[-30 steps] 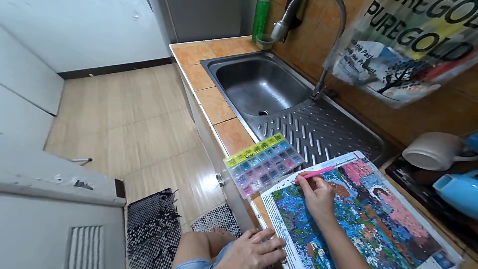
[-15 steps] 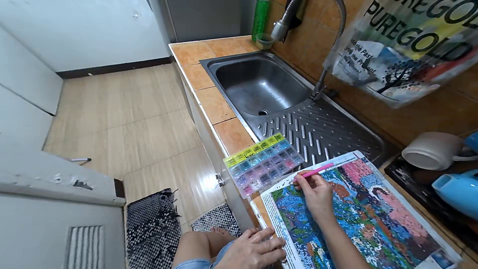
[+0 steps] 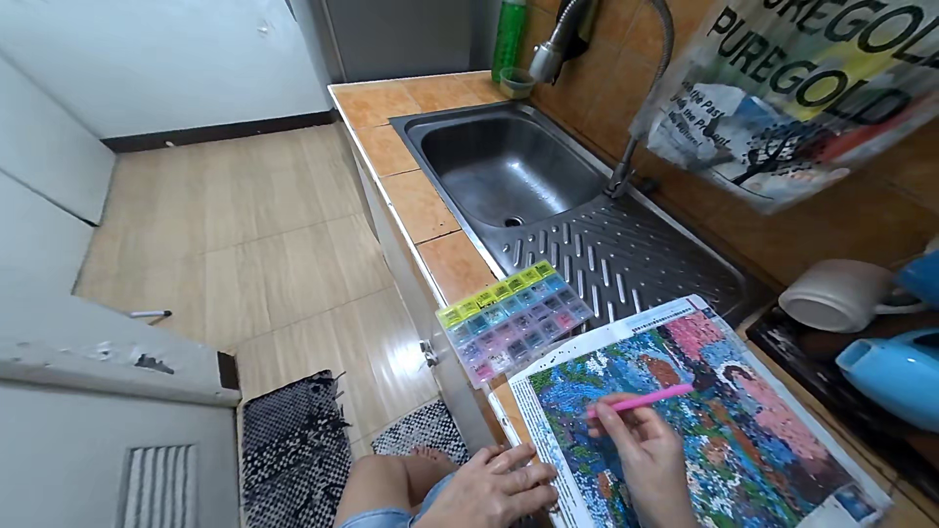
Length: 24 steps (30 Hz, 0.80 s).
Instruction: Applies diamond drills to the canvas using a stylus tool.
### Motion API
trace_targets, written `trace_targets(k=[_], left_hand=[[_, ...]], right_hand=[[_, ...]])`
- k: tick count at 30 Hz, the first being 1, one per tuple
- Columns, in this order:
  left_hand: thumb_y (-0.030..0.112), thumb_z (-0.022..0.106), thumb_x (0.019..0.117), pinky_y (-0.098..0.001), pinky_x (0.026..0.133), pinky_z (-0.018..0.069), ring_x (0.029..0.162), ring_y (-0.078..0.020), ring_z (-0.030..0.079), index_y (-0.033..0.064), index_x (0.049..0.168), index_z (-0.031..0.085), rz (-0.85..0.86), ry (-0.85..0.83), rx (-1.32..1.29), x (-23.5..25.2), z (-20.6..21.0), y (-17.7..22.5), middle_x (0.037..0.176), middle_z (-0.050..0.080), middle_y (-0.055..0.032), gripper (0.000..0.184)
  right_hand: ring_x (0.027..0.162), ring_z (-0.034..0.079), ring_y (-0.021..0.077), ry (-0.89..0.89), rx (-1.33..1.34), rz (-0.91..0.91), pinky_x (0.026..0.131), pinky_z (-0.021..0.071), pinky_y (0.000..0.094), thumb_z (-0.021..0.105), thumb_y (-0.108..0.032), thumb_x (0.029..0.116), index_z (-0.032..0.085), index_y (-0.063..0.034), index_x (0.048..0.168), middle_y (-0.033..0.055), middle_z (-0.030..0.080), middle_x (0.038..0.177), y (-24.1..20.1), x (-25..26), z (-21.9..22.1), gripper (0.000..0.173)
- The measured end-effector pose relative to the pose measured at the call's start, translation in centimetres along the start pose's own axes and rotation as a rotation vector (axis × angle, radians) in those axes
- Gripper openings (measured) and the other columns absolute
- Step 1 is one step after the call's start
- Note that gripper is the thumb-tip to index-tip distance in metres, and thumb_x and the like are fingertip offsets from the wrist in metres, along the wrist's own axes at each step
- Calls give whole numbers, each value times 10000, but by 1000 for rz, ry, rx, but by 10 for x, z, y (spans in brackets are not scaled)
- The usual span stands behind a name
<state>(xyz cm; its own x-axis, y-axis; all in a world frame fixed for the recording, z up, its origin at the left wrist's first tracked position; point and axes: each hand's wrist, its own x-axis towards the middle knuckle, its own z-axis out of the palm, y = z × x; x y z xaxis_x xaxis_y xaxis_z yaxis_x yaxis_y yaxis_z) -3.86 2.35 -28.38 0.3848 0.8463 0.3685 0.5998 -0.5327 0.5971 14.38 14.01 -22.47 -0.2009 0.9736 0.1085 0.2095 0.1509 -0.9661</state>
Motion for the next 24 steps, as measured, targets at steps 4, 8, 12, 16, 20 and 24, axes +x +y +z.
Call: trace_targets(k=[4, 8, 12, 16, 20, 24], left_hand=[[-118, 617, 836, -494, 1020, 511, 1335, -318, 576, 145, 1211, 728, 11, 3, 5, 0, 0, -1, 1355, 676, -49, 471], [-121, 615, 838, -492, 1020, 510, 1339, -319, 573, 144, 1212, 728, 13, 2, 8, -1, 0, -1, 1361, 673, -49, 472], [-118, 610, 844, -478, 1019, 512, 1338, -307, 576, 155, 1204, 729, 17, 14, 20, 0, 0, -1, 1360, 675, -40, 467], [-119, 605, 843, -482, 1021, 509, 1338, -308, 575, 152, 1205, 726, 14, 12, 15, -1, 1, -1, 1358, 675, -41, 468], [-115, 610, 842, -477, 1021, 510, 1333, -306, 578, 155, 1201, 727, 12, 17, 17, -1, 1, -1, 1355, 677, -39, 465], [-116, 613, 838, -480, 1016, 514, 1329, -308, 582, 153, 1200, 729, 10, 15, 16, 0, 1, -1, 1353, 678, -42, 466]], right_hand=[[733, 690, 22, -26, -49, 19, 675, 598, 194, 570, 0, 944, 635, 59, 1013, -1, 707, 852, 3, -15, -2, 112], [718, 683, 13, -33, -75, 23, 671, 588, 182, 582, 9, 935, 645, 71, 1002, 14, 710, 840, 5, -21, 0, 111], [726, 679, 12, -48, -87, 4, 686, 587, 186, 585, 10, 932, 651, 69, 997, 11, 706, 837, 8, -23, 0, 110], [715, 667, -1, -73, -137, -37, 668, 570, 167, 593, -18, 934, 665, 65, 991, 21, 710, 841, 12, -23, -1, 124], [711, 668, -3, -68, -156, -86, 663, 570, 162, 602, -28, 925, 671, 65, 974, 33, 714, 848, 18, -24, -1, 126], [712, 666, -3, -62, -181, -118, 673, 569, 162, 613, -32, 918, 678, 74, 967, 46, 713, 843, 20, -25, 0, 134]])
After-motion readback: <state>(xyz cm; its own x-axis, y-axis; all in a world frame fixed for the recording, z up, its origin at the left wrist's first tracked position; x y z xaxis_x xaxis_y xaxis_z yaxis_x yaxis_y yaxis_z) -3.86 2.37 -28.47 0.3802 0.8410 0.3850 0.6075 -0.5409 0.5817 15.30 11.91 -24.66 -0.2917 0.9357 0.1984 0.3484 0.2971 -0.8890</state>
